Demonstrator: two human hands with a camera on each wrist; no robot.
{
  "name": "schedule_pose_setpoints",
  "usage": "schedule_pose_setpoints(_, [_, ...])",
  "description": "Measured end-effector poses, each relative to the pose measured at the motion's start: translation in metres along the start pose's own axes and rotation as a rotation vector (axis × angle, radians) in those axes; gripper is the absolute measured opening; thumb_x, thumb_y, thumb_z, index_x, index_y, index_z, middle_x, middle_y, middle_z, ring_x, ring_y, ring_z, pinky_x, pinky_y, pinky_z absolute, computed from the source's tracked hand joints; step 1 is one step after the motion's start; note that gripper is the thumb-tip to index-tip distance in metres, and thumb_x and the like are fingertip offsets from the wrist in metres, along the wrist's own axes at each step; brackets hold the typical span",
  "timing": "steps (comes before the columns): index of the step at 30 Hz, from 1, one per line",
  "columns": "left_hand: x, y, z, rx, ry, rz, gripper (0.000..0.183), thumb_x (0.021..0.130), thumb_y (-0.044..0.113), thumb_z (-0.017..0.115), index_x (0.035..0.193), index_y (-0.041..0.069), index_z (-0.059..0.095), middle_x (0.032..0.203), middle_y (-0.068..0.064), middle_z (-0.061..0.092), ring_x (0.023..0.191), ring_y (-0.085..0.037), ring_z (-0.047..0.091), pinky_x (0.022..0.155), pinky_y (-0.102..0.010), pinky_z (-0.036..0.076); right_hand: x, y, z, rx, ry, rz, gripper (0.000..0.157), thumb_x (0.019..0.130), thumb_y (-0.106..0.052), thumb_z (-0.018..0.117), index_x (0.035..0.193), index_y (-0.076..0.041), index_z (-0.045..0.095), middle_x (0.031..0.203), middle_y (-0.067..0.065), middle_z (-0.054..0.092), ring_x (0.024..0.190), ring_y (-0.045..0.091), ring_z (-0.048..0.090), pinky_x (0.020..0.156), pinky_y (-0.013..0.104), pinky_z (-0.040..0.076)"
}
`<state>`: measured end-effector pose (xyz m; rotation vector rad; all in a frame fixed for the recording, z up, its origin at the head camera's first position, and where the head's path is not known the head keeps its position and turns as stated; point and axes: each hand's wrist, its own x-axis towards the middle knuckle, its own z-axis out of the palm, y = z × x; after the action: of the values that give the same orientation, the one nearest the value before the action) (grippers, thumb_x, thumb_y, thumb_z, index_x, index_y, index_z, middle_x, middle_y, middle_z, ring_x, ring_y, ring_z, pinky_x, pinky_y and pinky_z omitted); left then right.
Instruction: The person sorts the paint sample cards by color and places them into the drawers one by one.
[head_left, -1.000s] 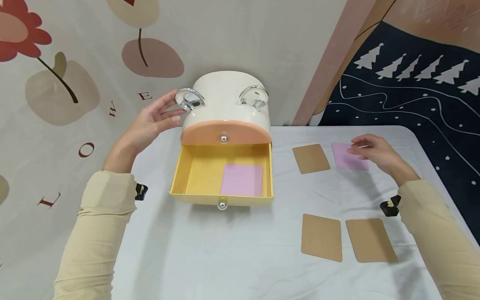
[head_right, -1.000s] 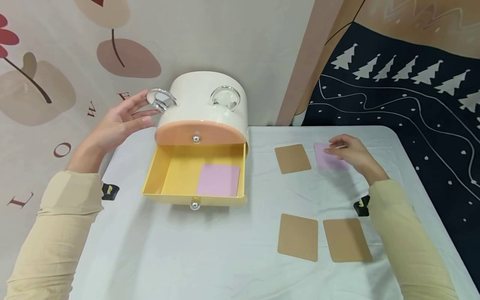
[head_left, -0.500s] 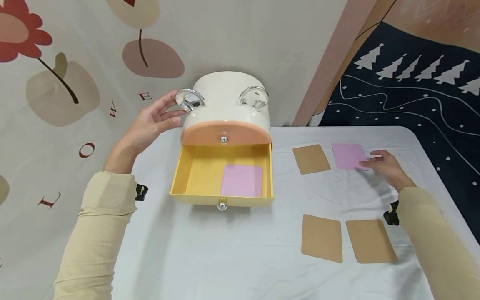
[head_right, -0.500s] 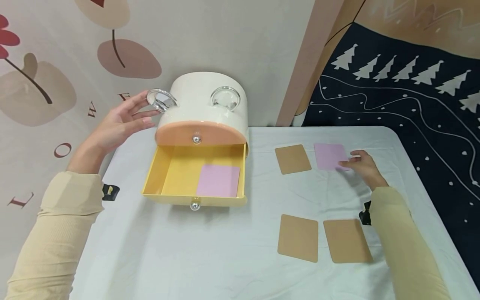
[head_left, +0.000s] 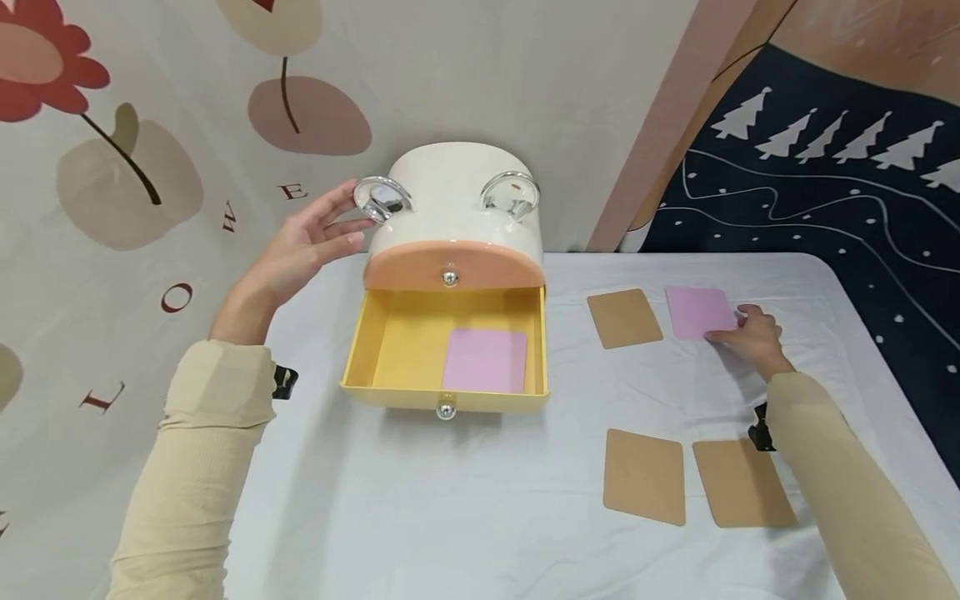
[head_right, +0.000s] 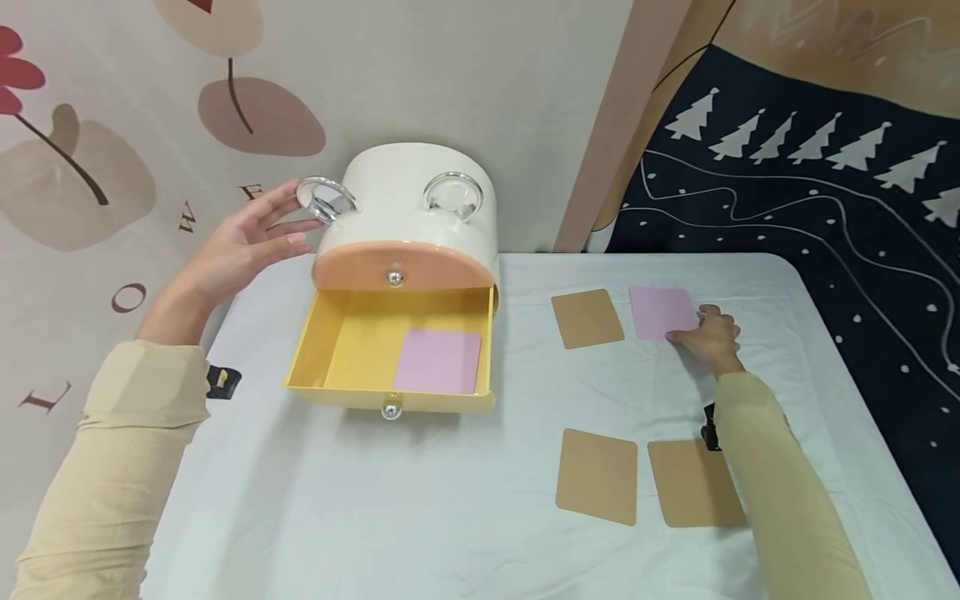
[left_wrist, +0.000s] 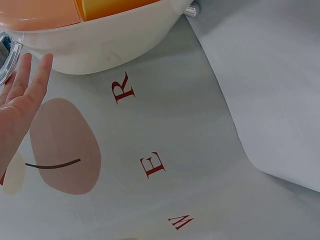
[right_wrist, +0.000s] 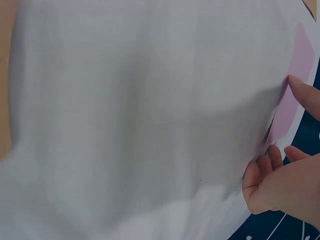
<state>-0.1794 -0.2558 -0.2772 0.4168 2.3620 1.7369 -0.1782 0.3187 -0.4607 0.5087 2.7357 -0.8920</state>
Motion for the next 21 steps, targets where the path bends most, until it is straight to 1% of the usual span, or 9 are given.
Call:
schedule_pose_setpoints(3, [0.0, 0.0, 0.0, 0.002, 0.001, -0.005, 0.065, 0.091, 0.006, 0.054, 0.146, 0.018, 0.022, 0.143, -0.01, 0.03, 0.125, -0.023, 0.04, 0.09, -0.017, 0.044, 0.002, -0.003, 0.001, -0.018, 0.007, 0.014, 0.084, 0.08, -0.023, 0.065, 0.137, 0.014, 0.016, 0.123, 0.037, 0.034, 0.111, 0.049, 0.027, 0.087, 0.055, 0.033])
schedule_pose_setpoints(8, [0.0, 0.0, 0.001, -0.016, 0.0, -0.003, 0.065, 0.091, 0.005, 0.054, 0.146, 0.017, 0.022, 0.143, -0.011, 0.03, 0.124, -0.022, 0.041, 0.09, -0.017, 0.044, 0.004, -0.003, -0.001, -0.006, -0.016, 0.031, 0.084, 0.079, -0.02, 0.064, 0.136, 0.016, 0.014, 0.127, 0.039, 0.03, 0.117, 0.051, 0.027, 0.098, 0.055, 0.029])
schedule_pose_setpoints(10, [0.001, 0.0, 0.001, -0.025, -0.001, 0.001, 0.065, 0.091, 0.005, 0.054, 0.146, 0.016, 0.022, 0.143, -0.011, 0.03, 0.124, -0.022, 0.041, 0.09, -0.017, 0.044, 0.004, -0.003, -0.002, 0.006, -0.025, 0.031, 0.081, 0.08, -0.018, 0.063, 0.135, 0.017, 0.017, 0.129, 0.039, 0.028, 0.119, 0.051, 0.028, 0.101, 0.054, 0.028])
schedule_pose_setpoints(12, [0.001, 0.0, 0.001, -0.032, -0.002, 0.004, 0.065, 0.091, 0.004, 0.055, 0.146, 0.016, 0.022, 0.142, -0.011, 0.031, 0.124, -0.022, 0.041, 0.089, -0.017, 0.044, 0.003, -0.002, -0.003, 0.044, -0.027, 0.031, 0.074, 0.08, -0.015, 0.062, 0.133, 0.017, 0.022, 0.13, 0.038, 0.029, 0.12, 0.048, 0.03, 0.101, 0.053, 0.028])
schedule_pose_setpoints(14, [0.001, -0.001, 0.0, -0.04, -0.004, 0.008, 0.065, 0.091, 0.004, 0.055, 0.146, 0.015, 0.022, 0.142, -0.011, 0.031, 0.124, -0.022, 0.041, 0.089, -0.017, 0.044, 0.002, -0.001, -0.005, 0.093, -0.04, 0.036, 0.065, 0.081, -0.013, 0.061, 0.129, 0.017, 0.03, 0.126, 0.036, 0.036, 0.112, 0.044, 0.04, 0.095, 0.05, 0.037])
schedule_pose_setpoints(16, [0.001, -0.001, 0.0, -0.043, -0.006, 0.01, 0.065, 0.09, 0.004, 0.055, 0.146, 0.015, 0.022, 0.142, -0.011, 0.03, 0.124, -0.022, 0.041, 0.089, -0.017, 0.044, 0.0, 0.0, -0.008, 0.153, -0.065, 0.031, 0.056, 0.083, -0.01, 0.06, 0.125, 0.017, 0.036, 0.112, 0.03, 0.048, 0.097, 0.032, 0.052, 0.084, 0.041, 0.046])
schedule_pose_setpoints(17, [0.001, -0.001, 0.0, -0.048, -0.006, 0.011, 0.065, 0.09, 0.004, 0.055, 0.146, 0.015, 0.022, 0.142, -0.011, 0.03, 0.124, -0.022, 0.041, 0.089, -0.017, 0.044, 0.0, 0.0, -0.009, 0.197, -0.087, 0.03, 0.052, 0.083, -0.008, 0.059, 0.123, 0.017, 0.037, 0.102, 0.025, 0.054, 0.089, 0.025, 0.054, 0.077, 0.036, 0.048])
schedule_pose_setpoints(19, [0.001, -0.001, 0.0, -0.054, -0.006, 0.014, 0.066, 0.09, 0.003, 0.055, 0.146, 0.015, 0.022, 0.142, -0.012, 0.03, 0.124, -0.022, 0.041, 0.089, -0.017, 0.044, -0.001, 0.0, -0.013, 0.273, -0.149, 0.015, 0.045, 0.086, -0.004, 0.056, 0.12, 0.017, 0.038, 0.085, 0.011, 0.057, 0.074, 0.012, 0.054, 0.065, 0.026, 0.049])
schedule_pose_setpoints(21, [0.001, -0.002, 0.0, -0.063, -0.005, 0.017, 0.066, 0.09, 0.003, 0.055, 0.146, 0.014, 0.023, 0.142, -0.012, 0.031, 0.124, -0.022, 0.042, 0.088, -0.016, 0.045, -0.002, -0.001, -0.017, 0.34, -0.207, -0.005, 0.039, 0.086, 0.0, 0.053, 0.118, 0.018, 0.038, 0.078, 0.001, 0.055, 0.066, 0.006, 0.053, 0.061, 0.022, 0.051])
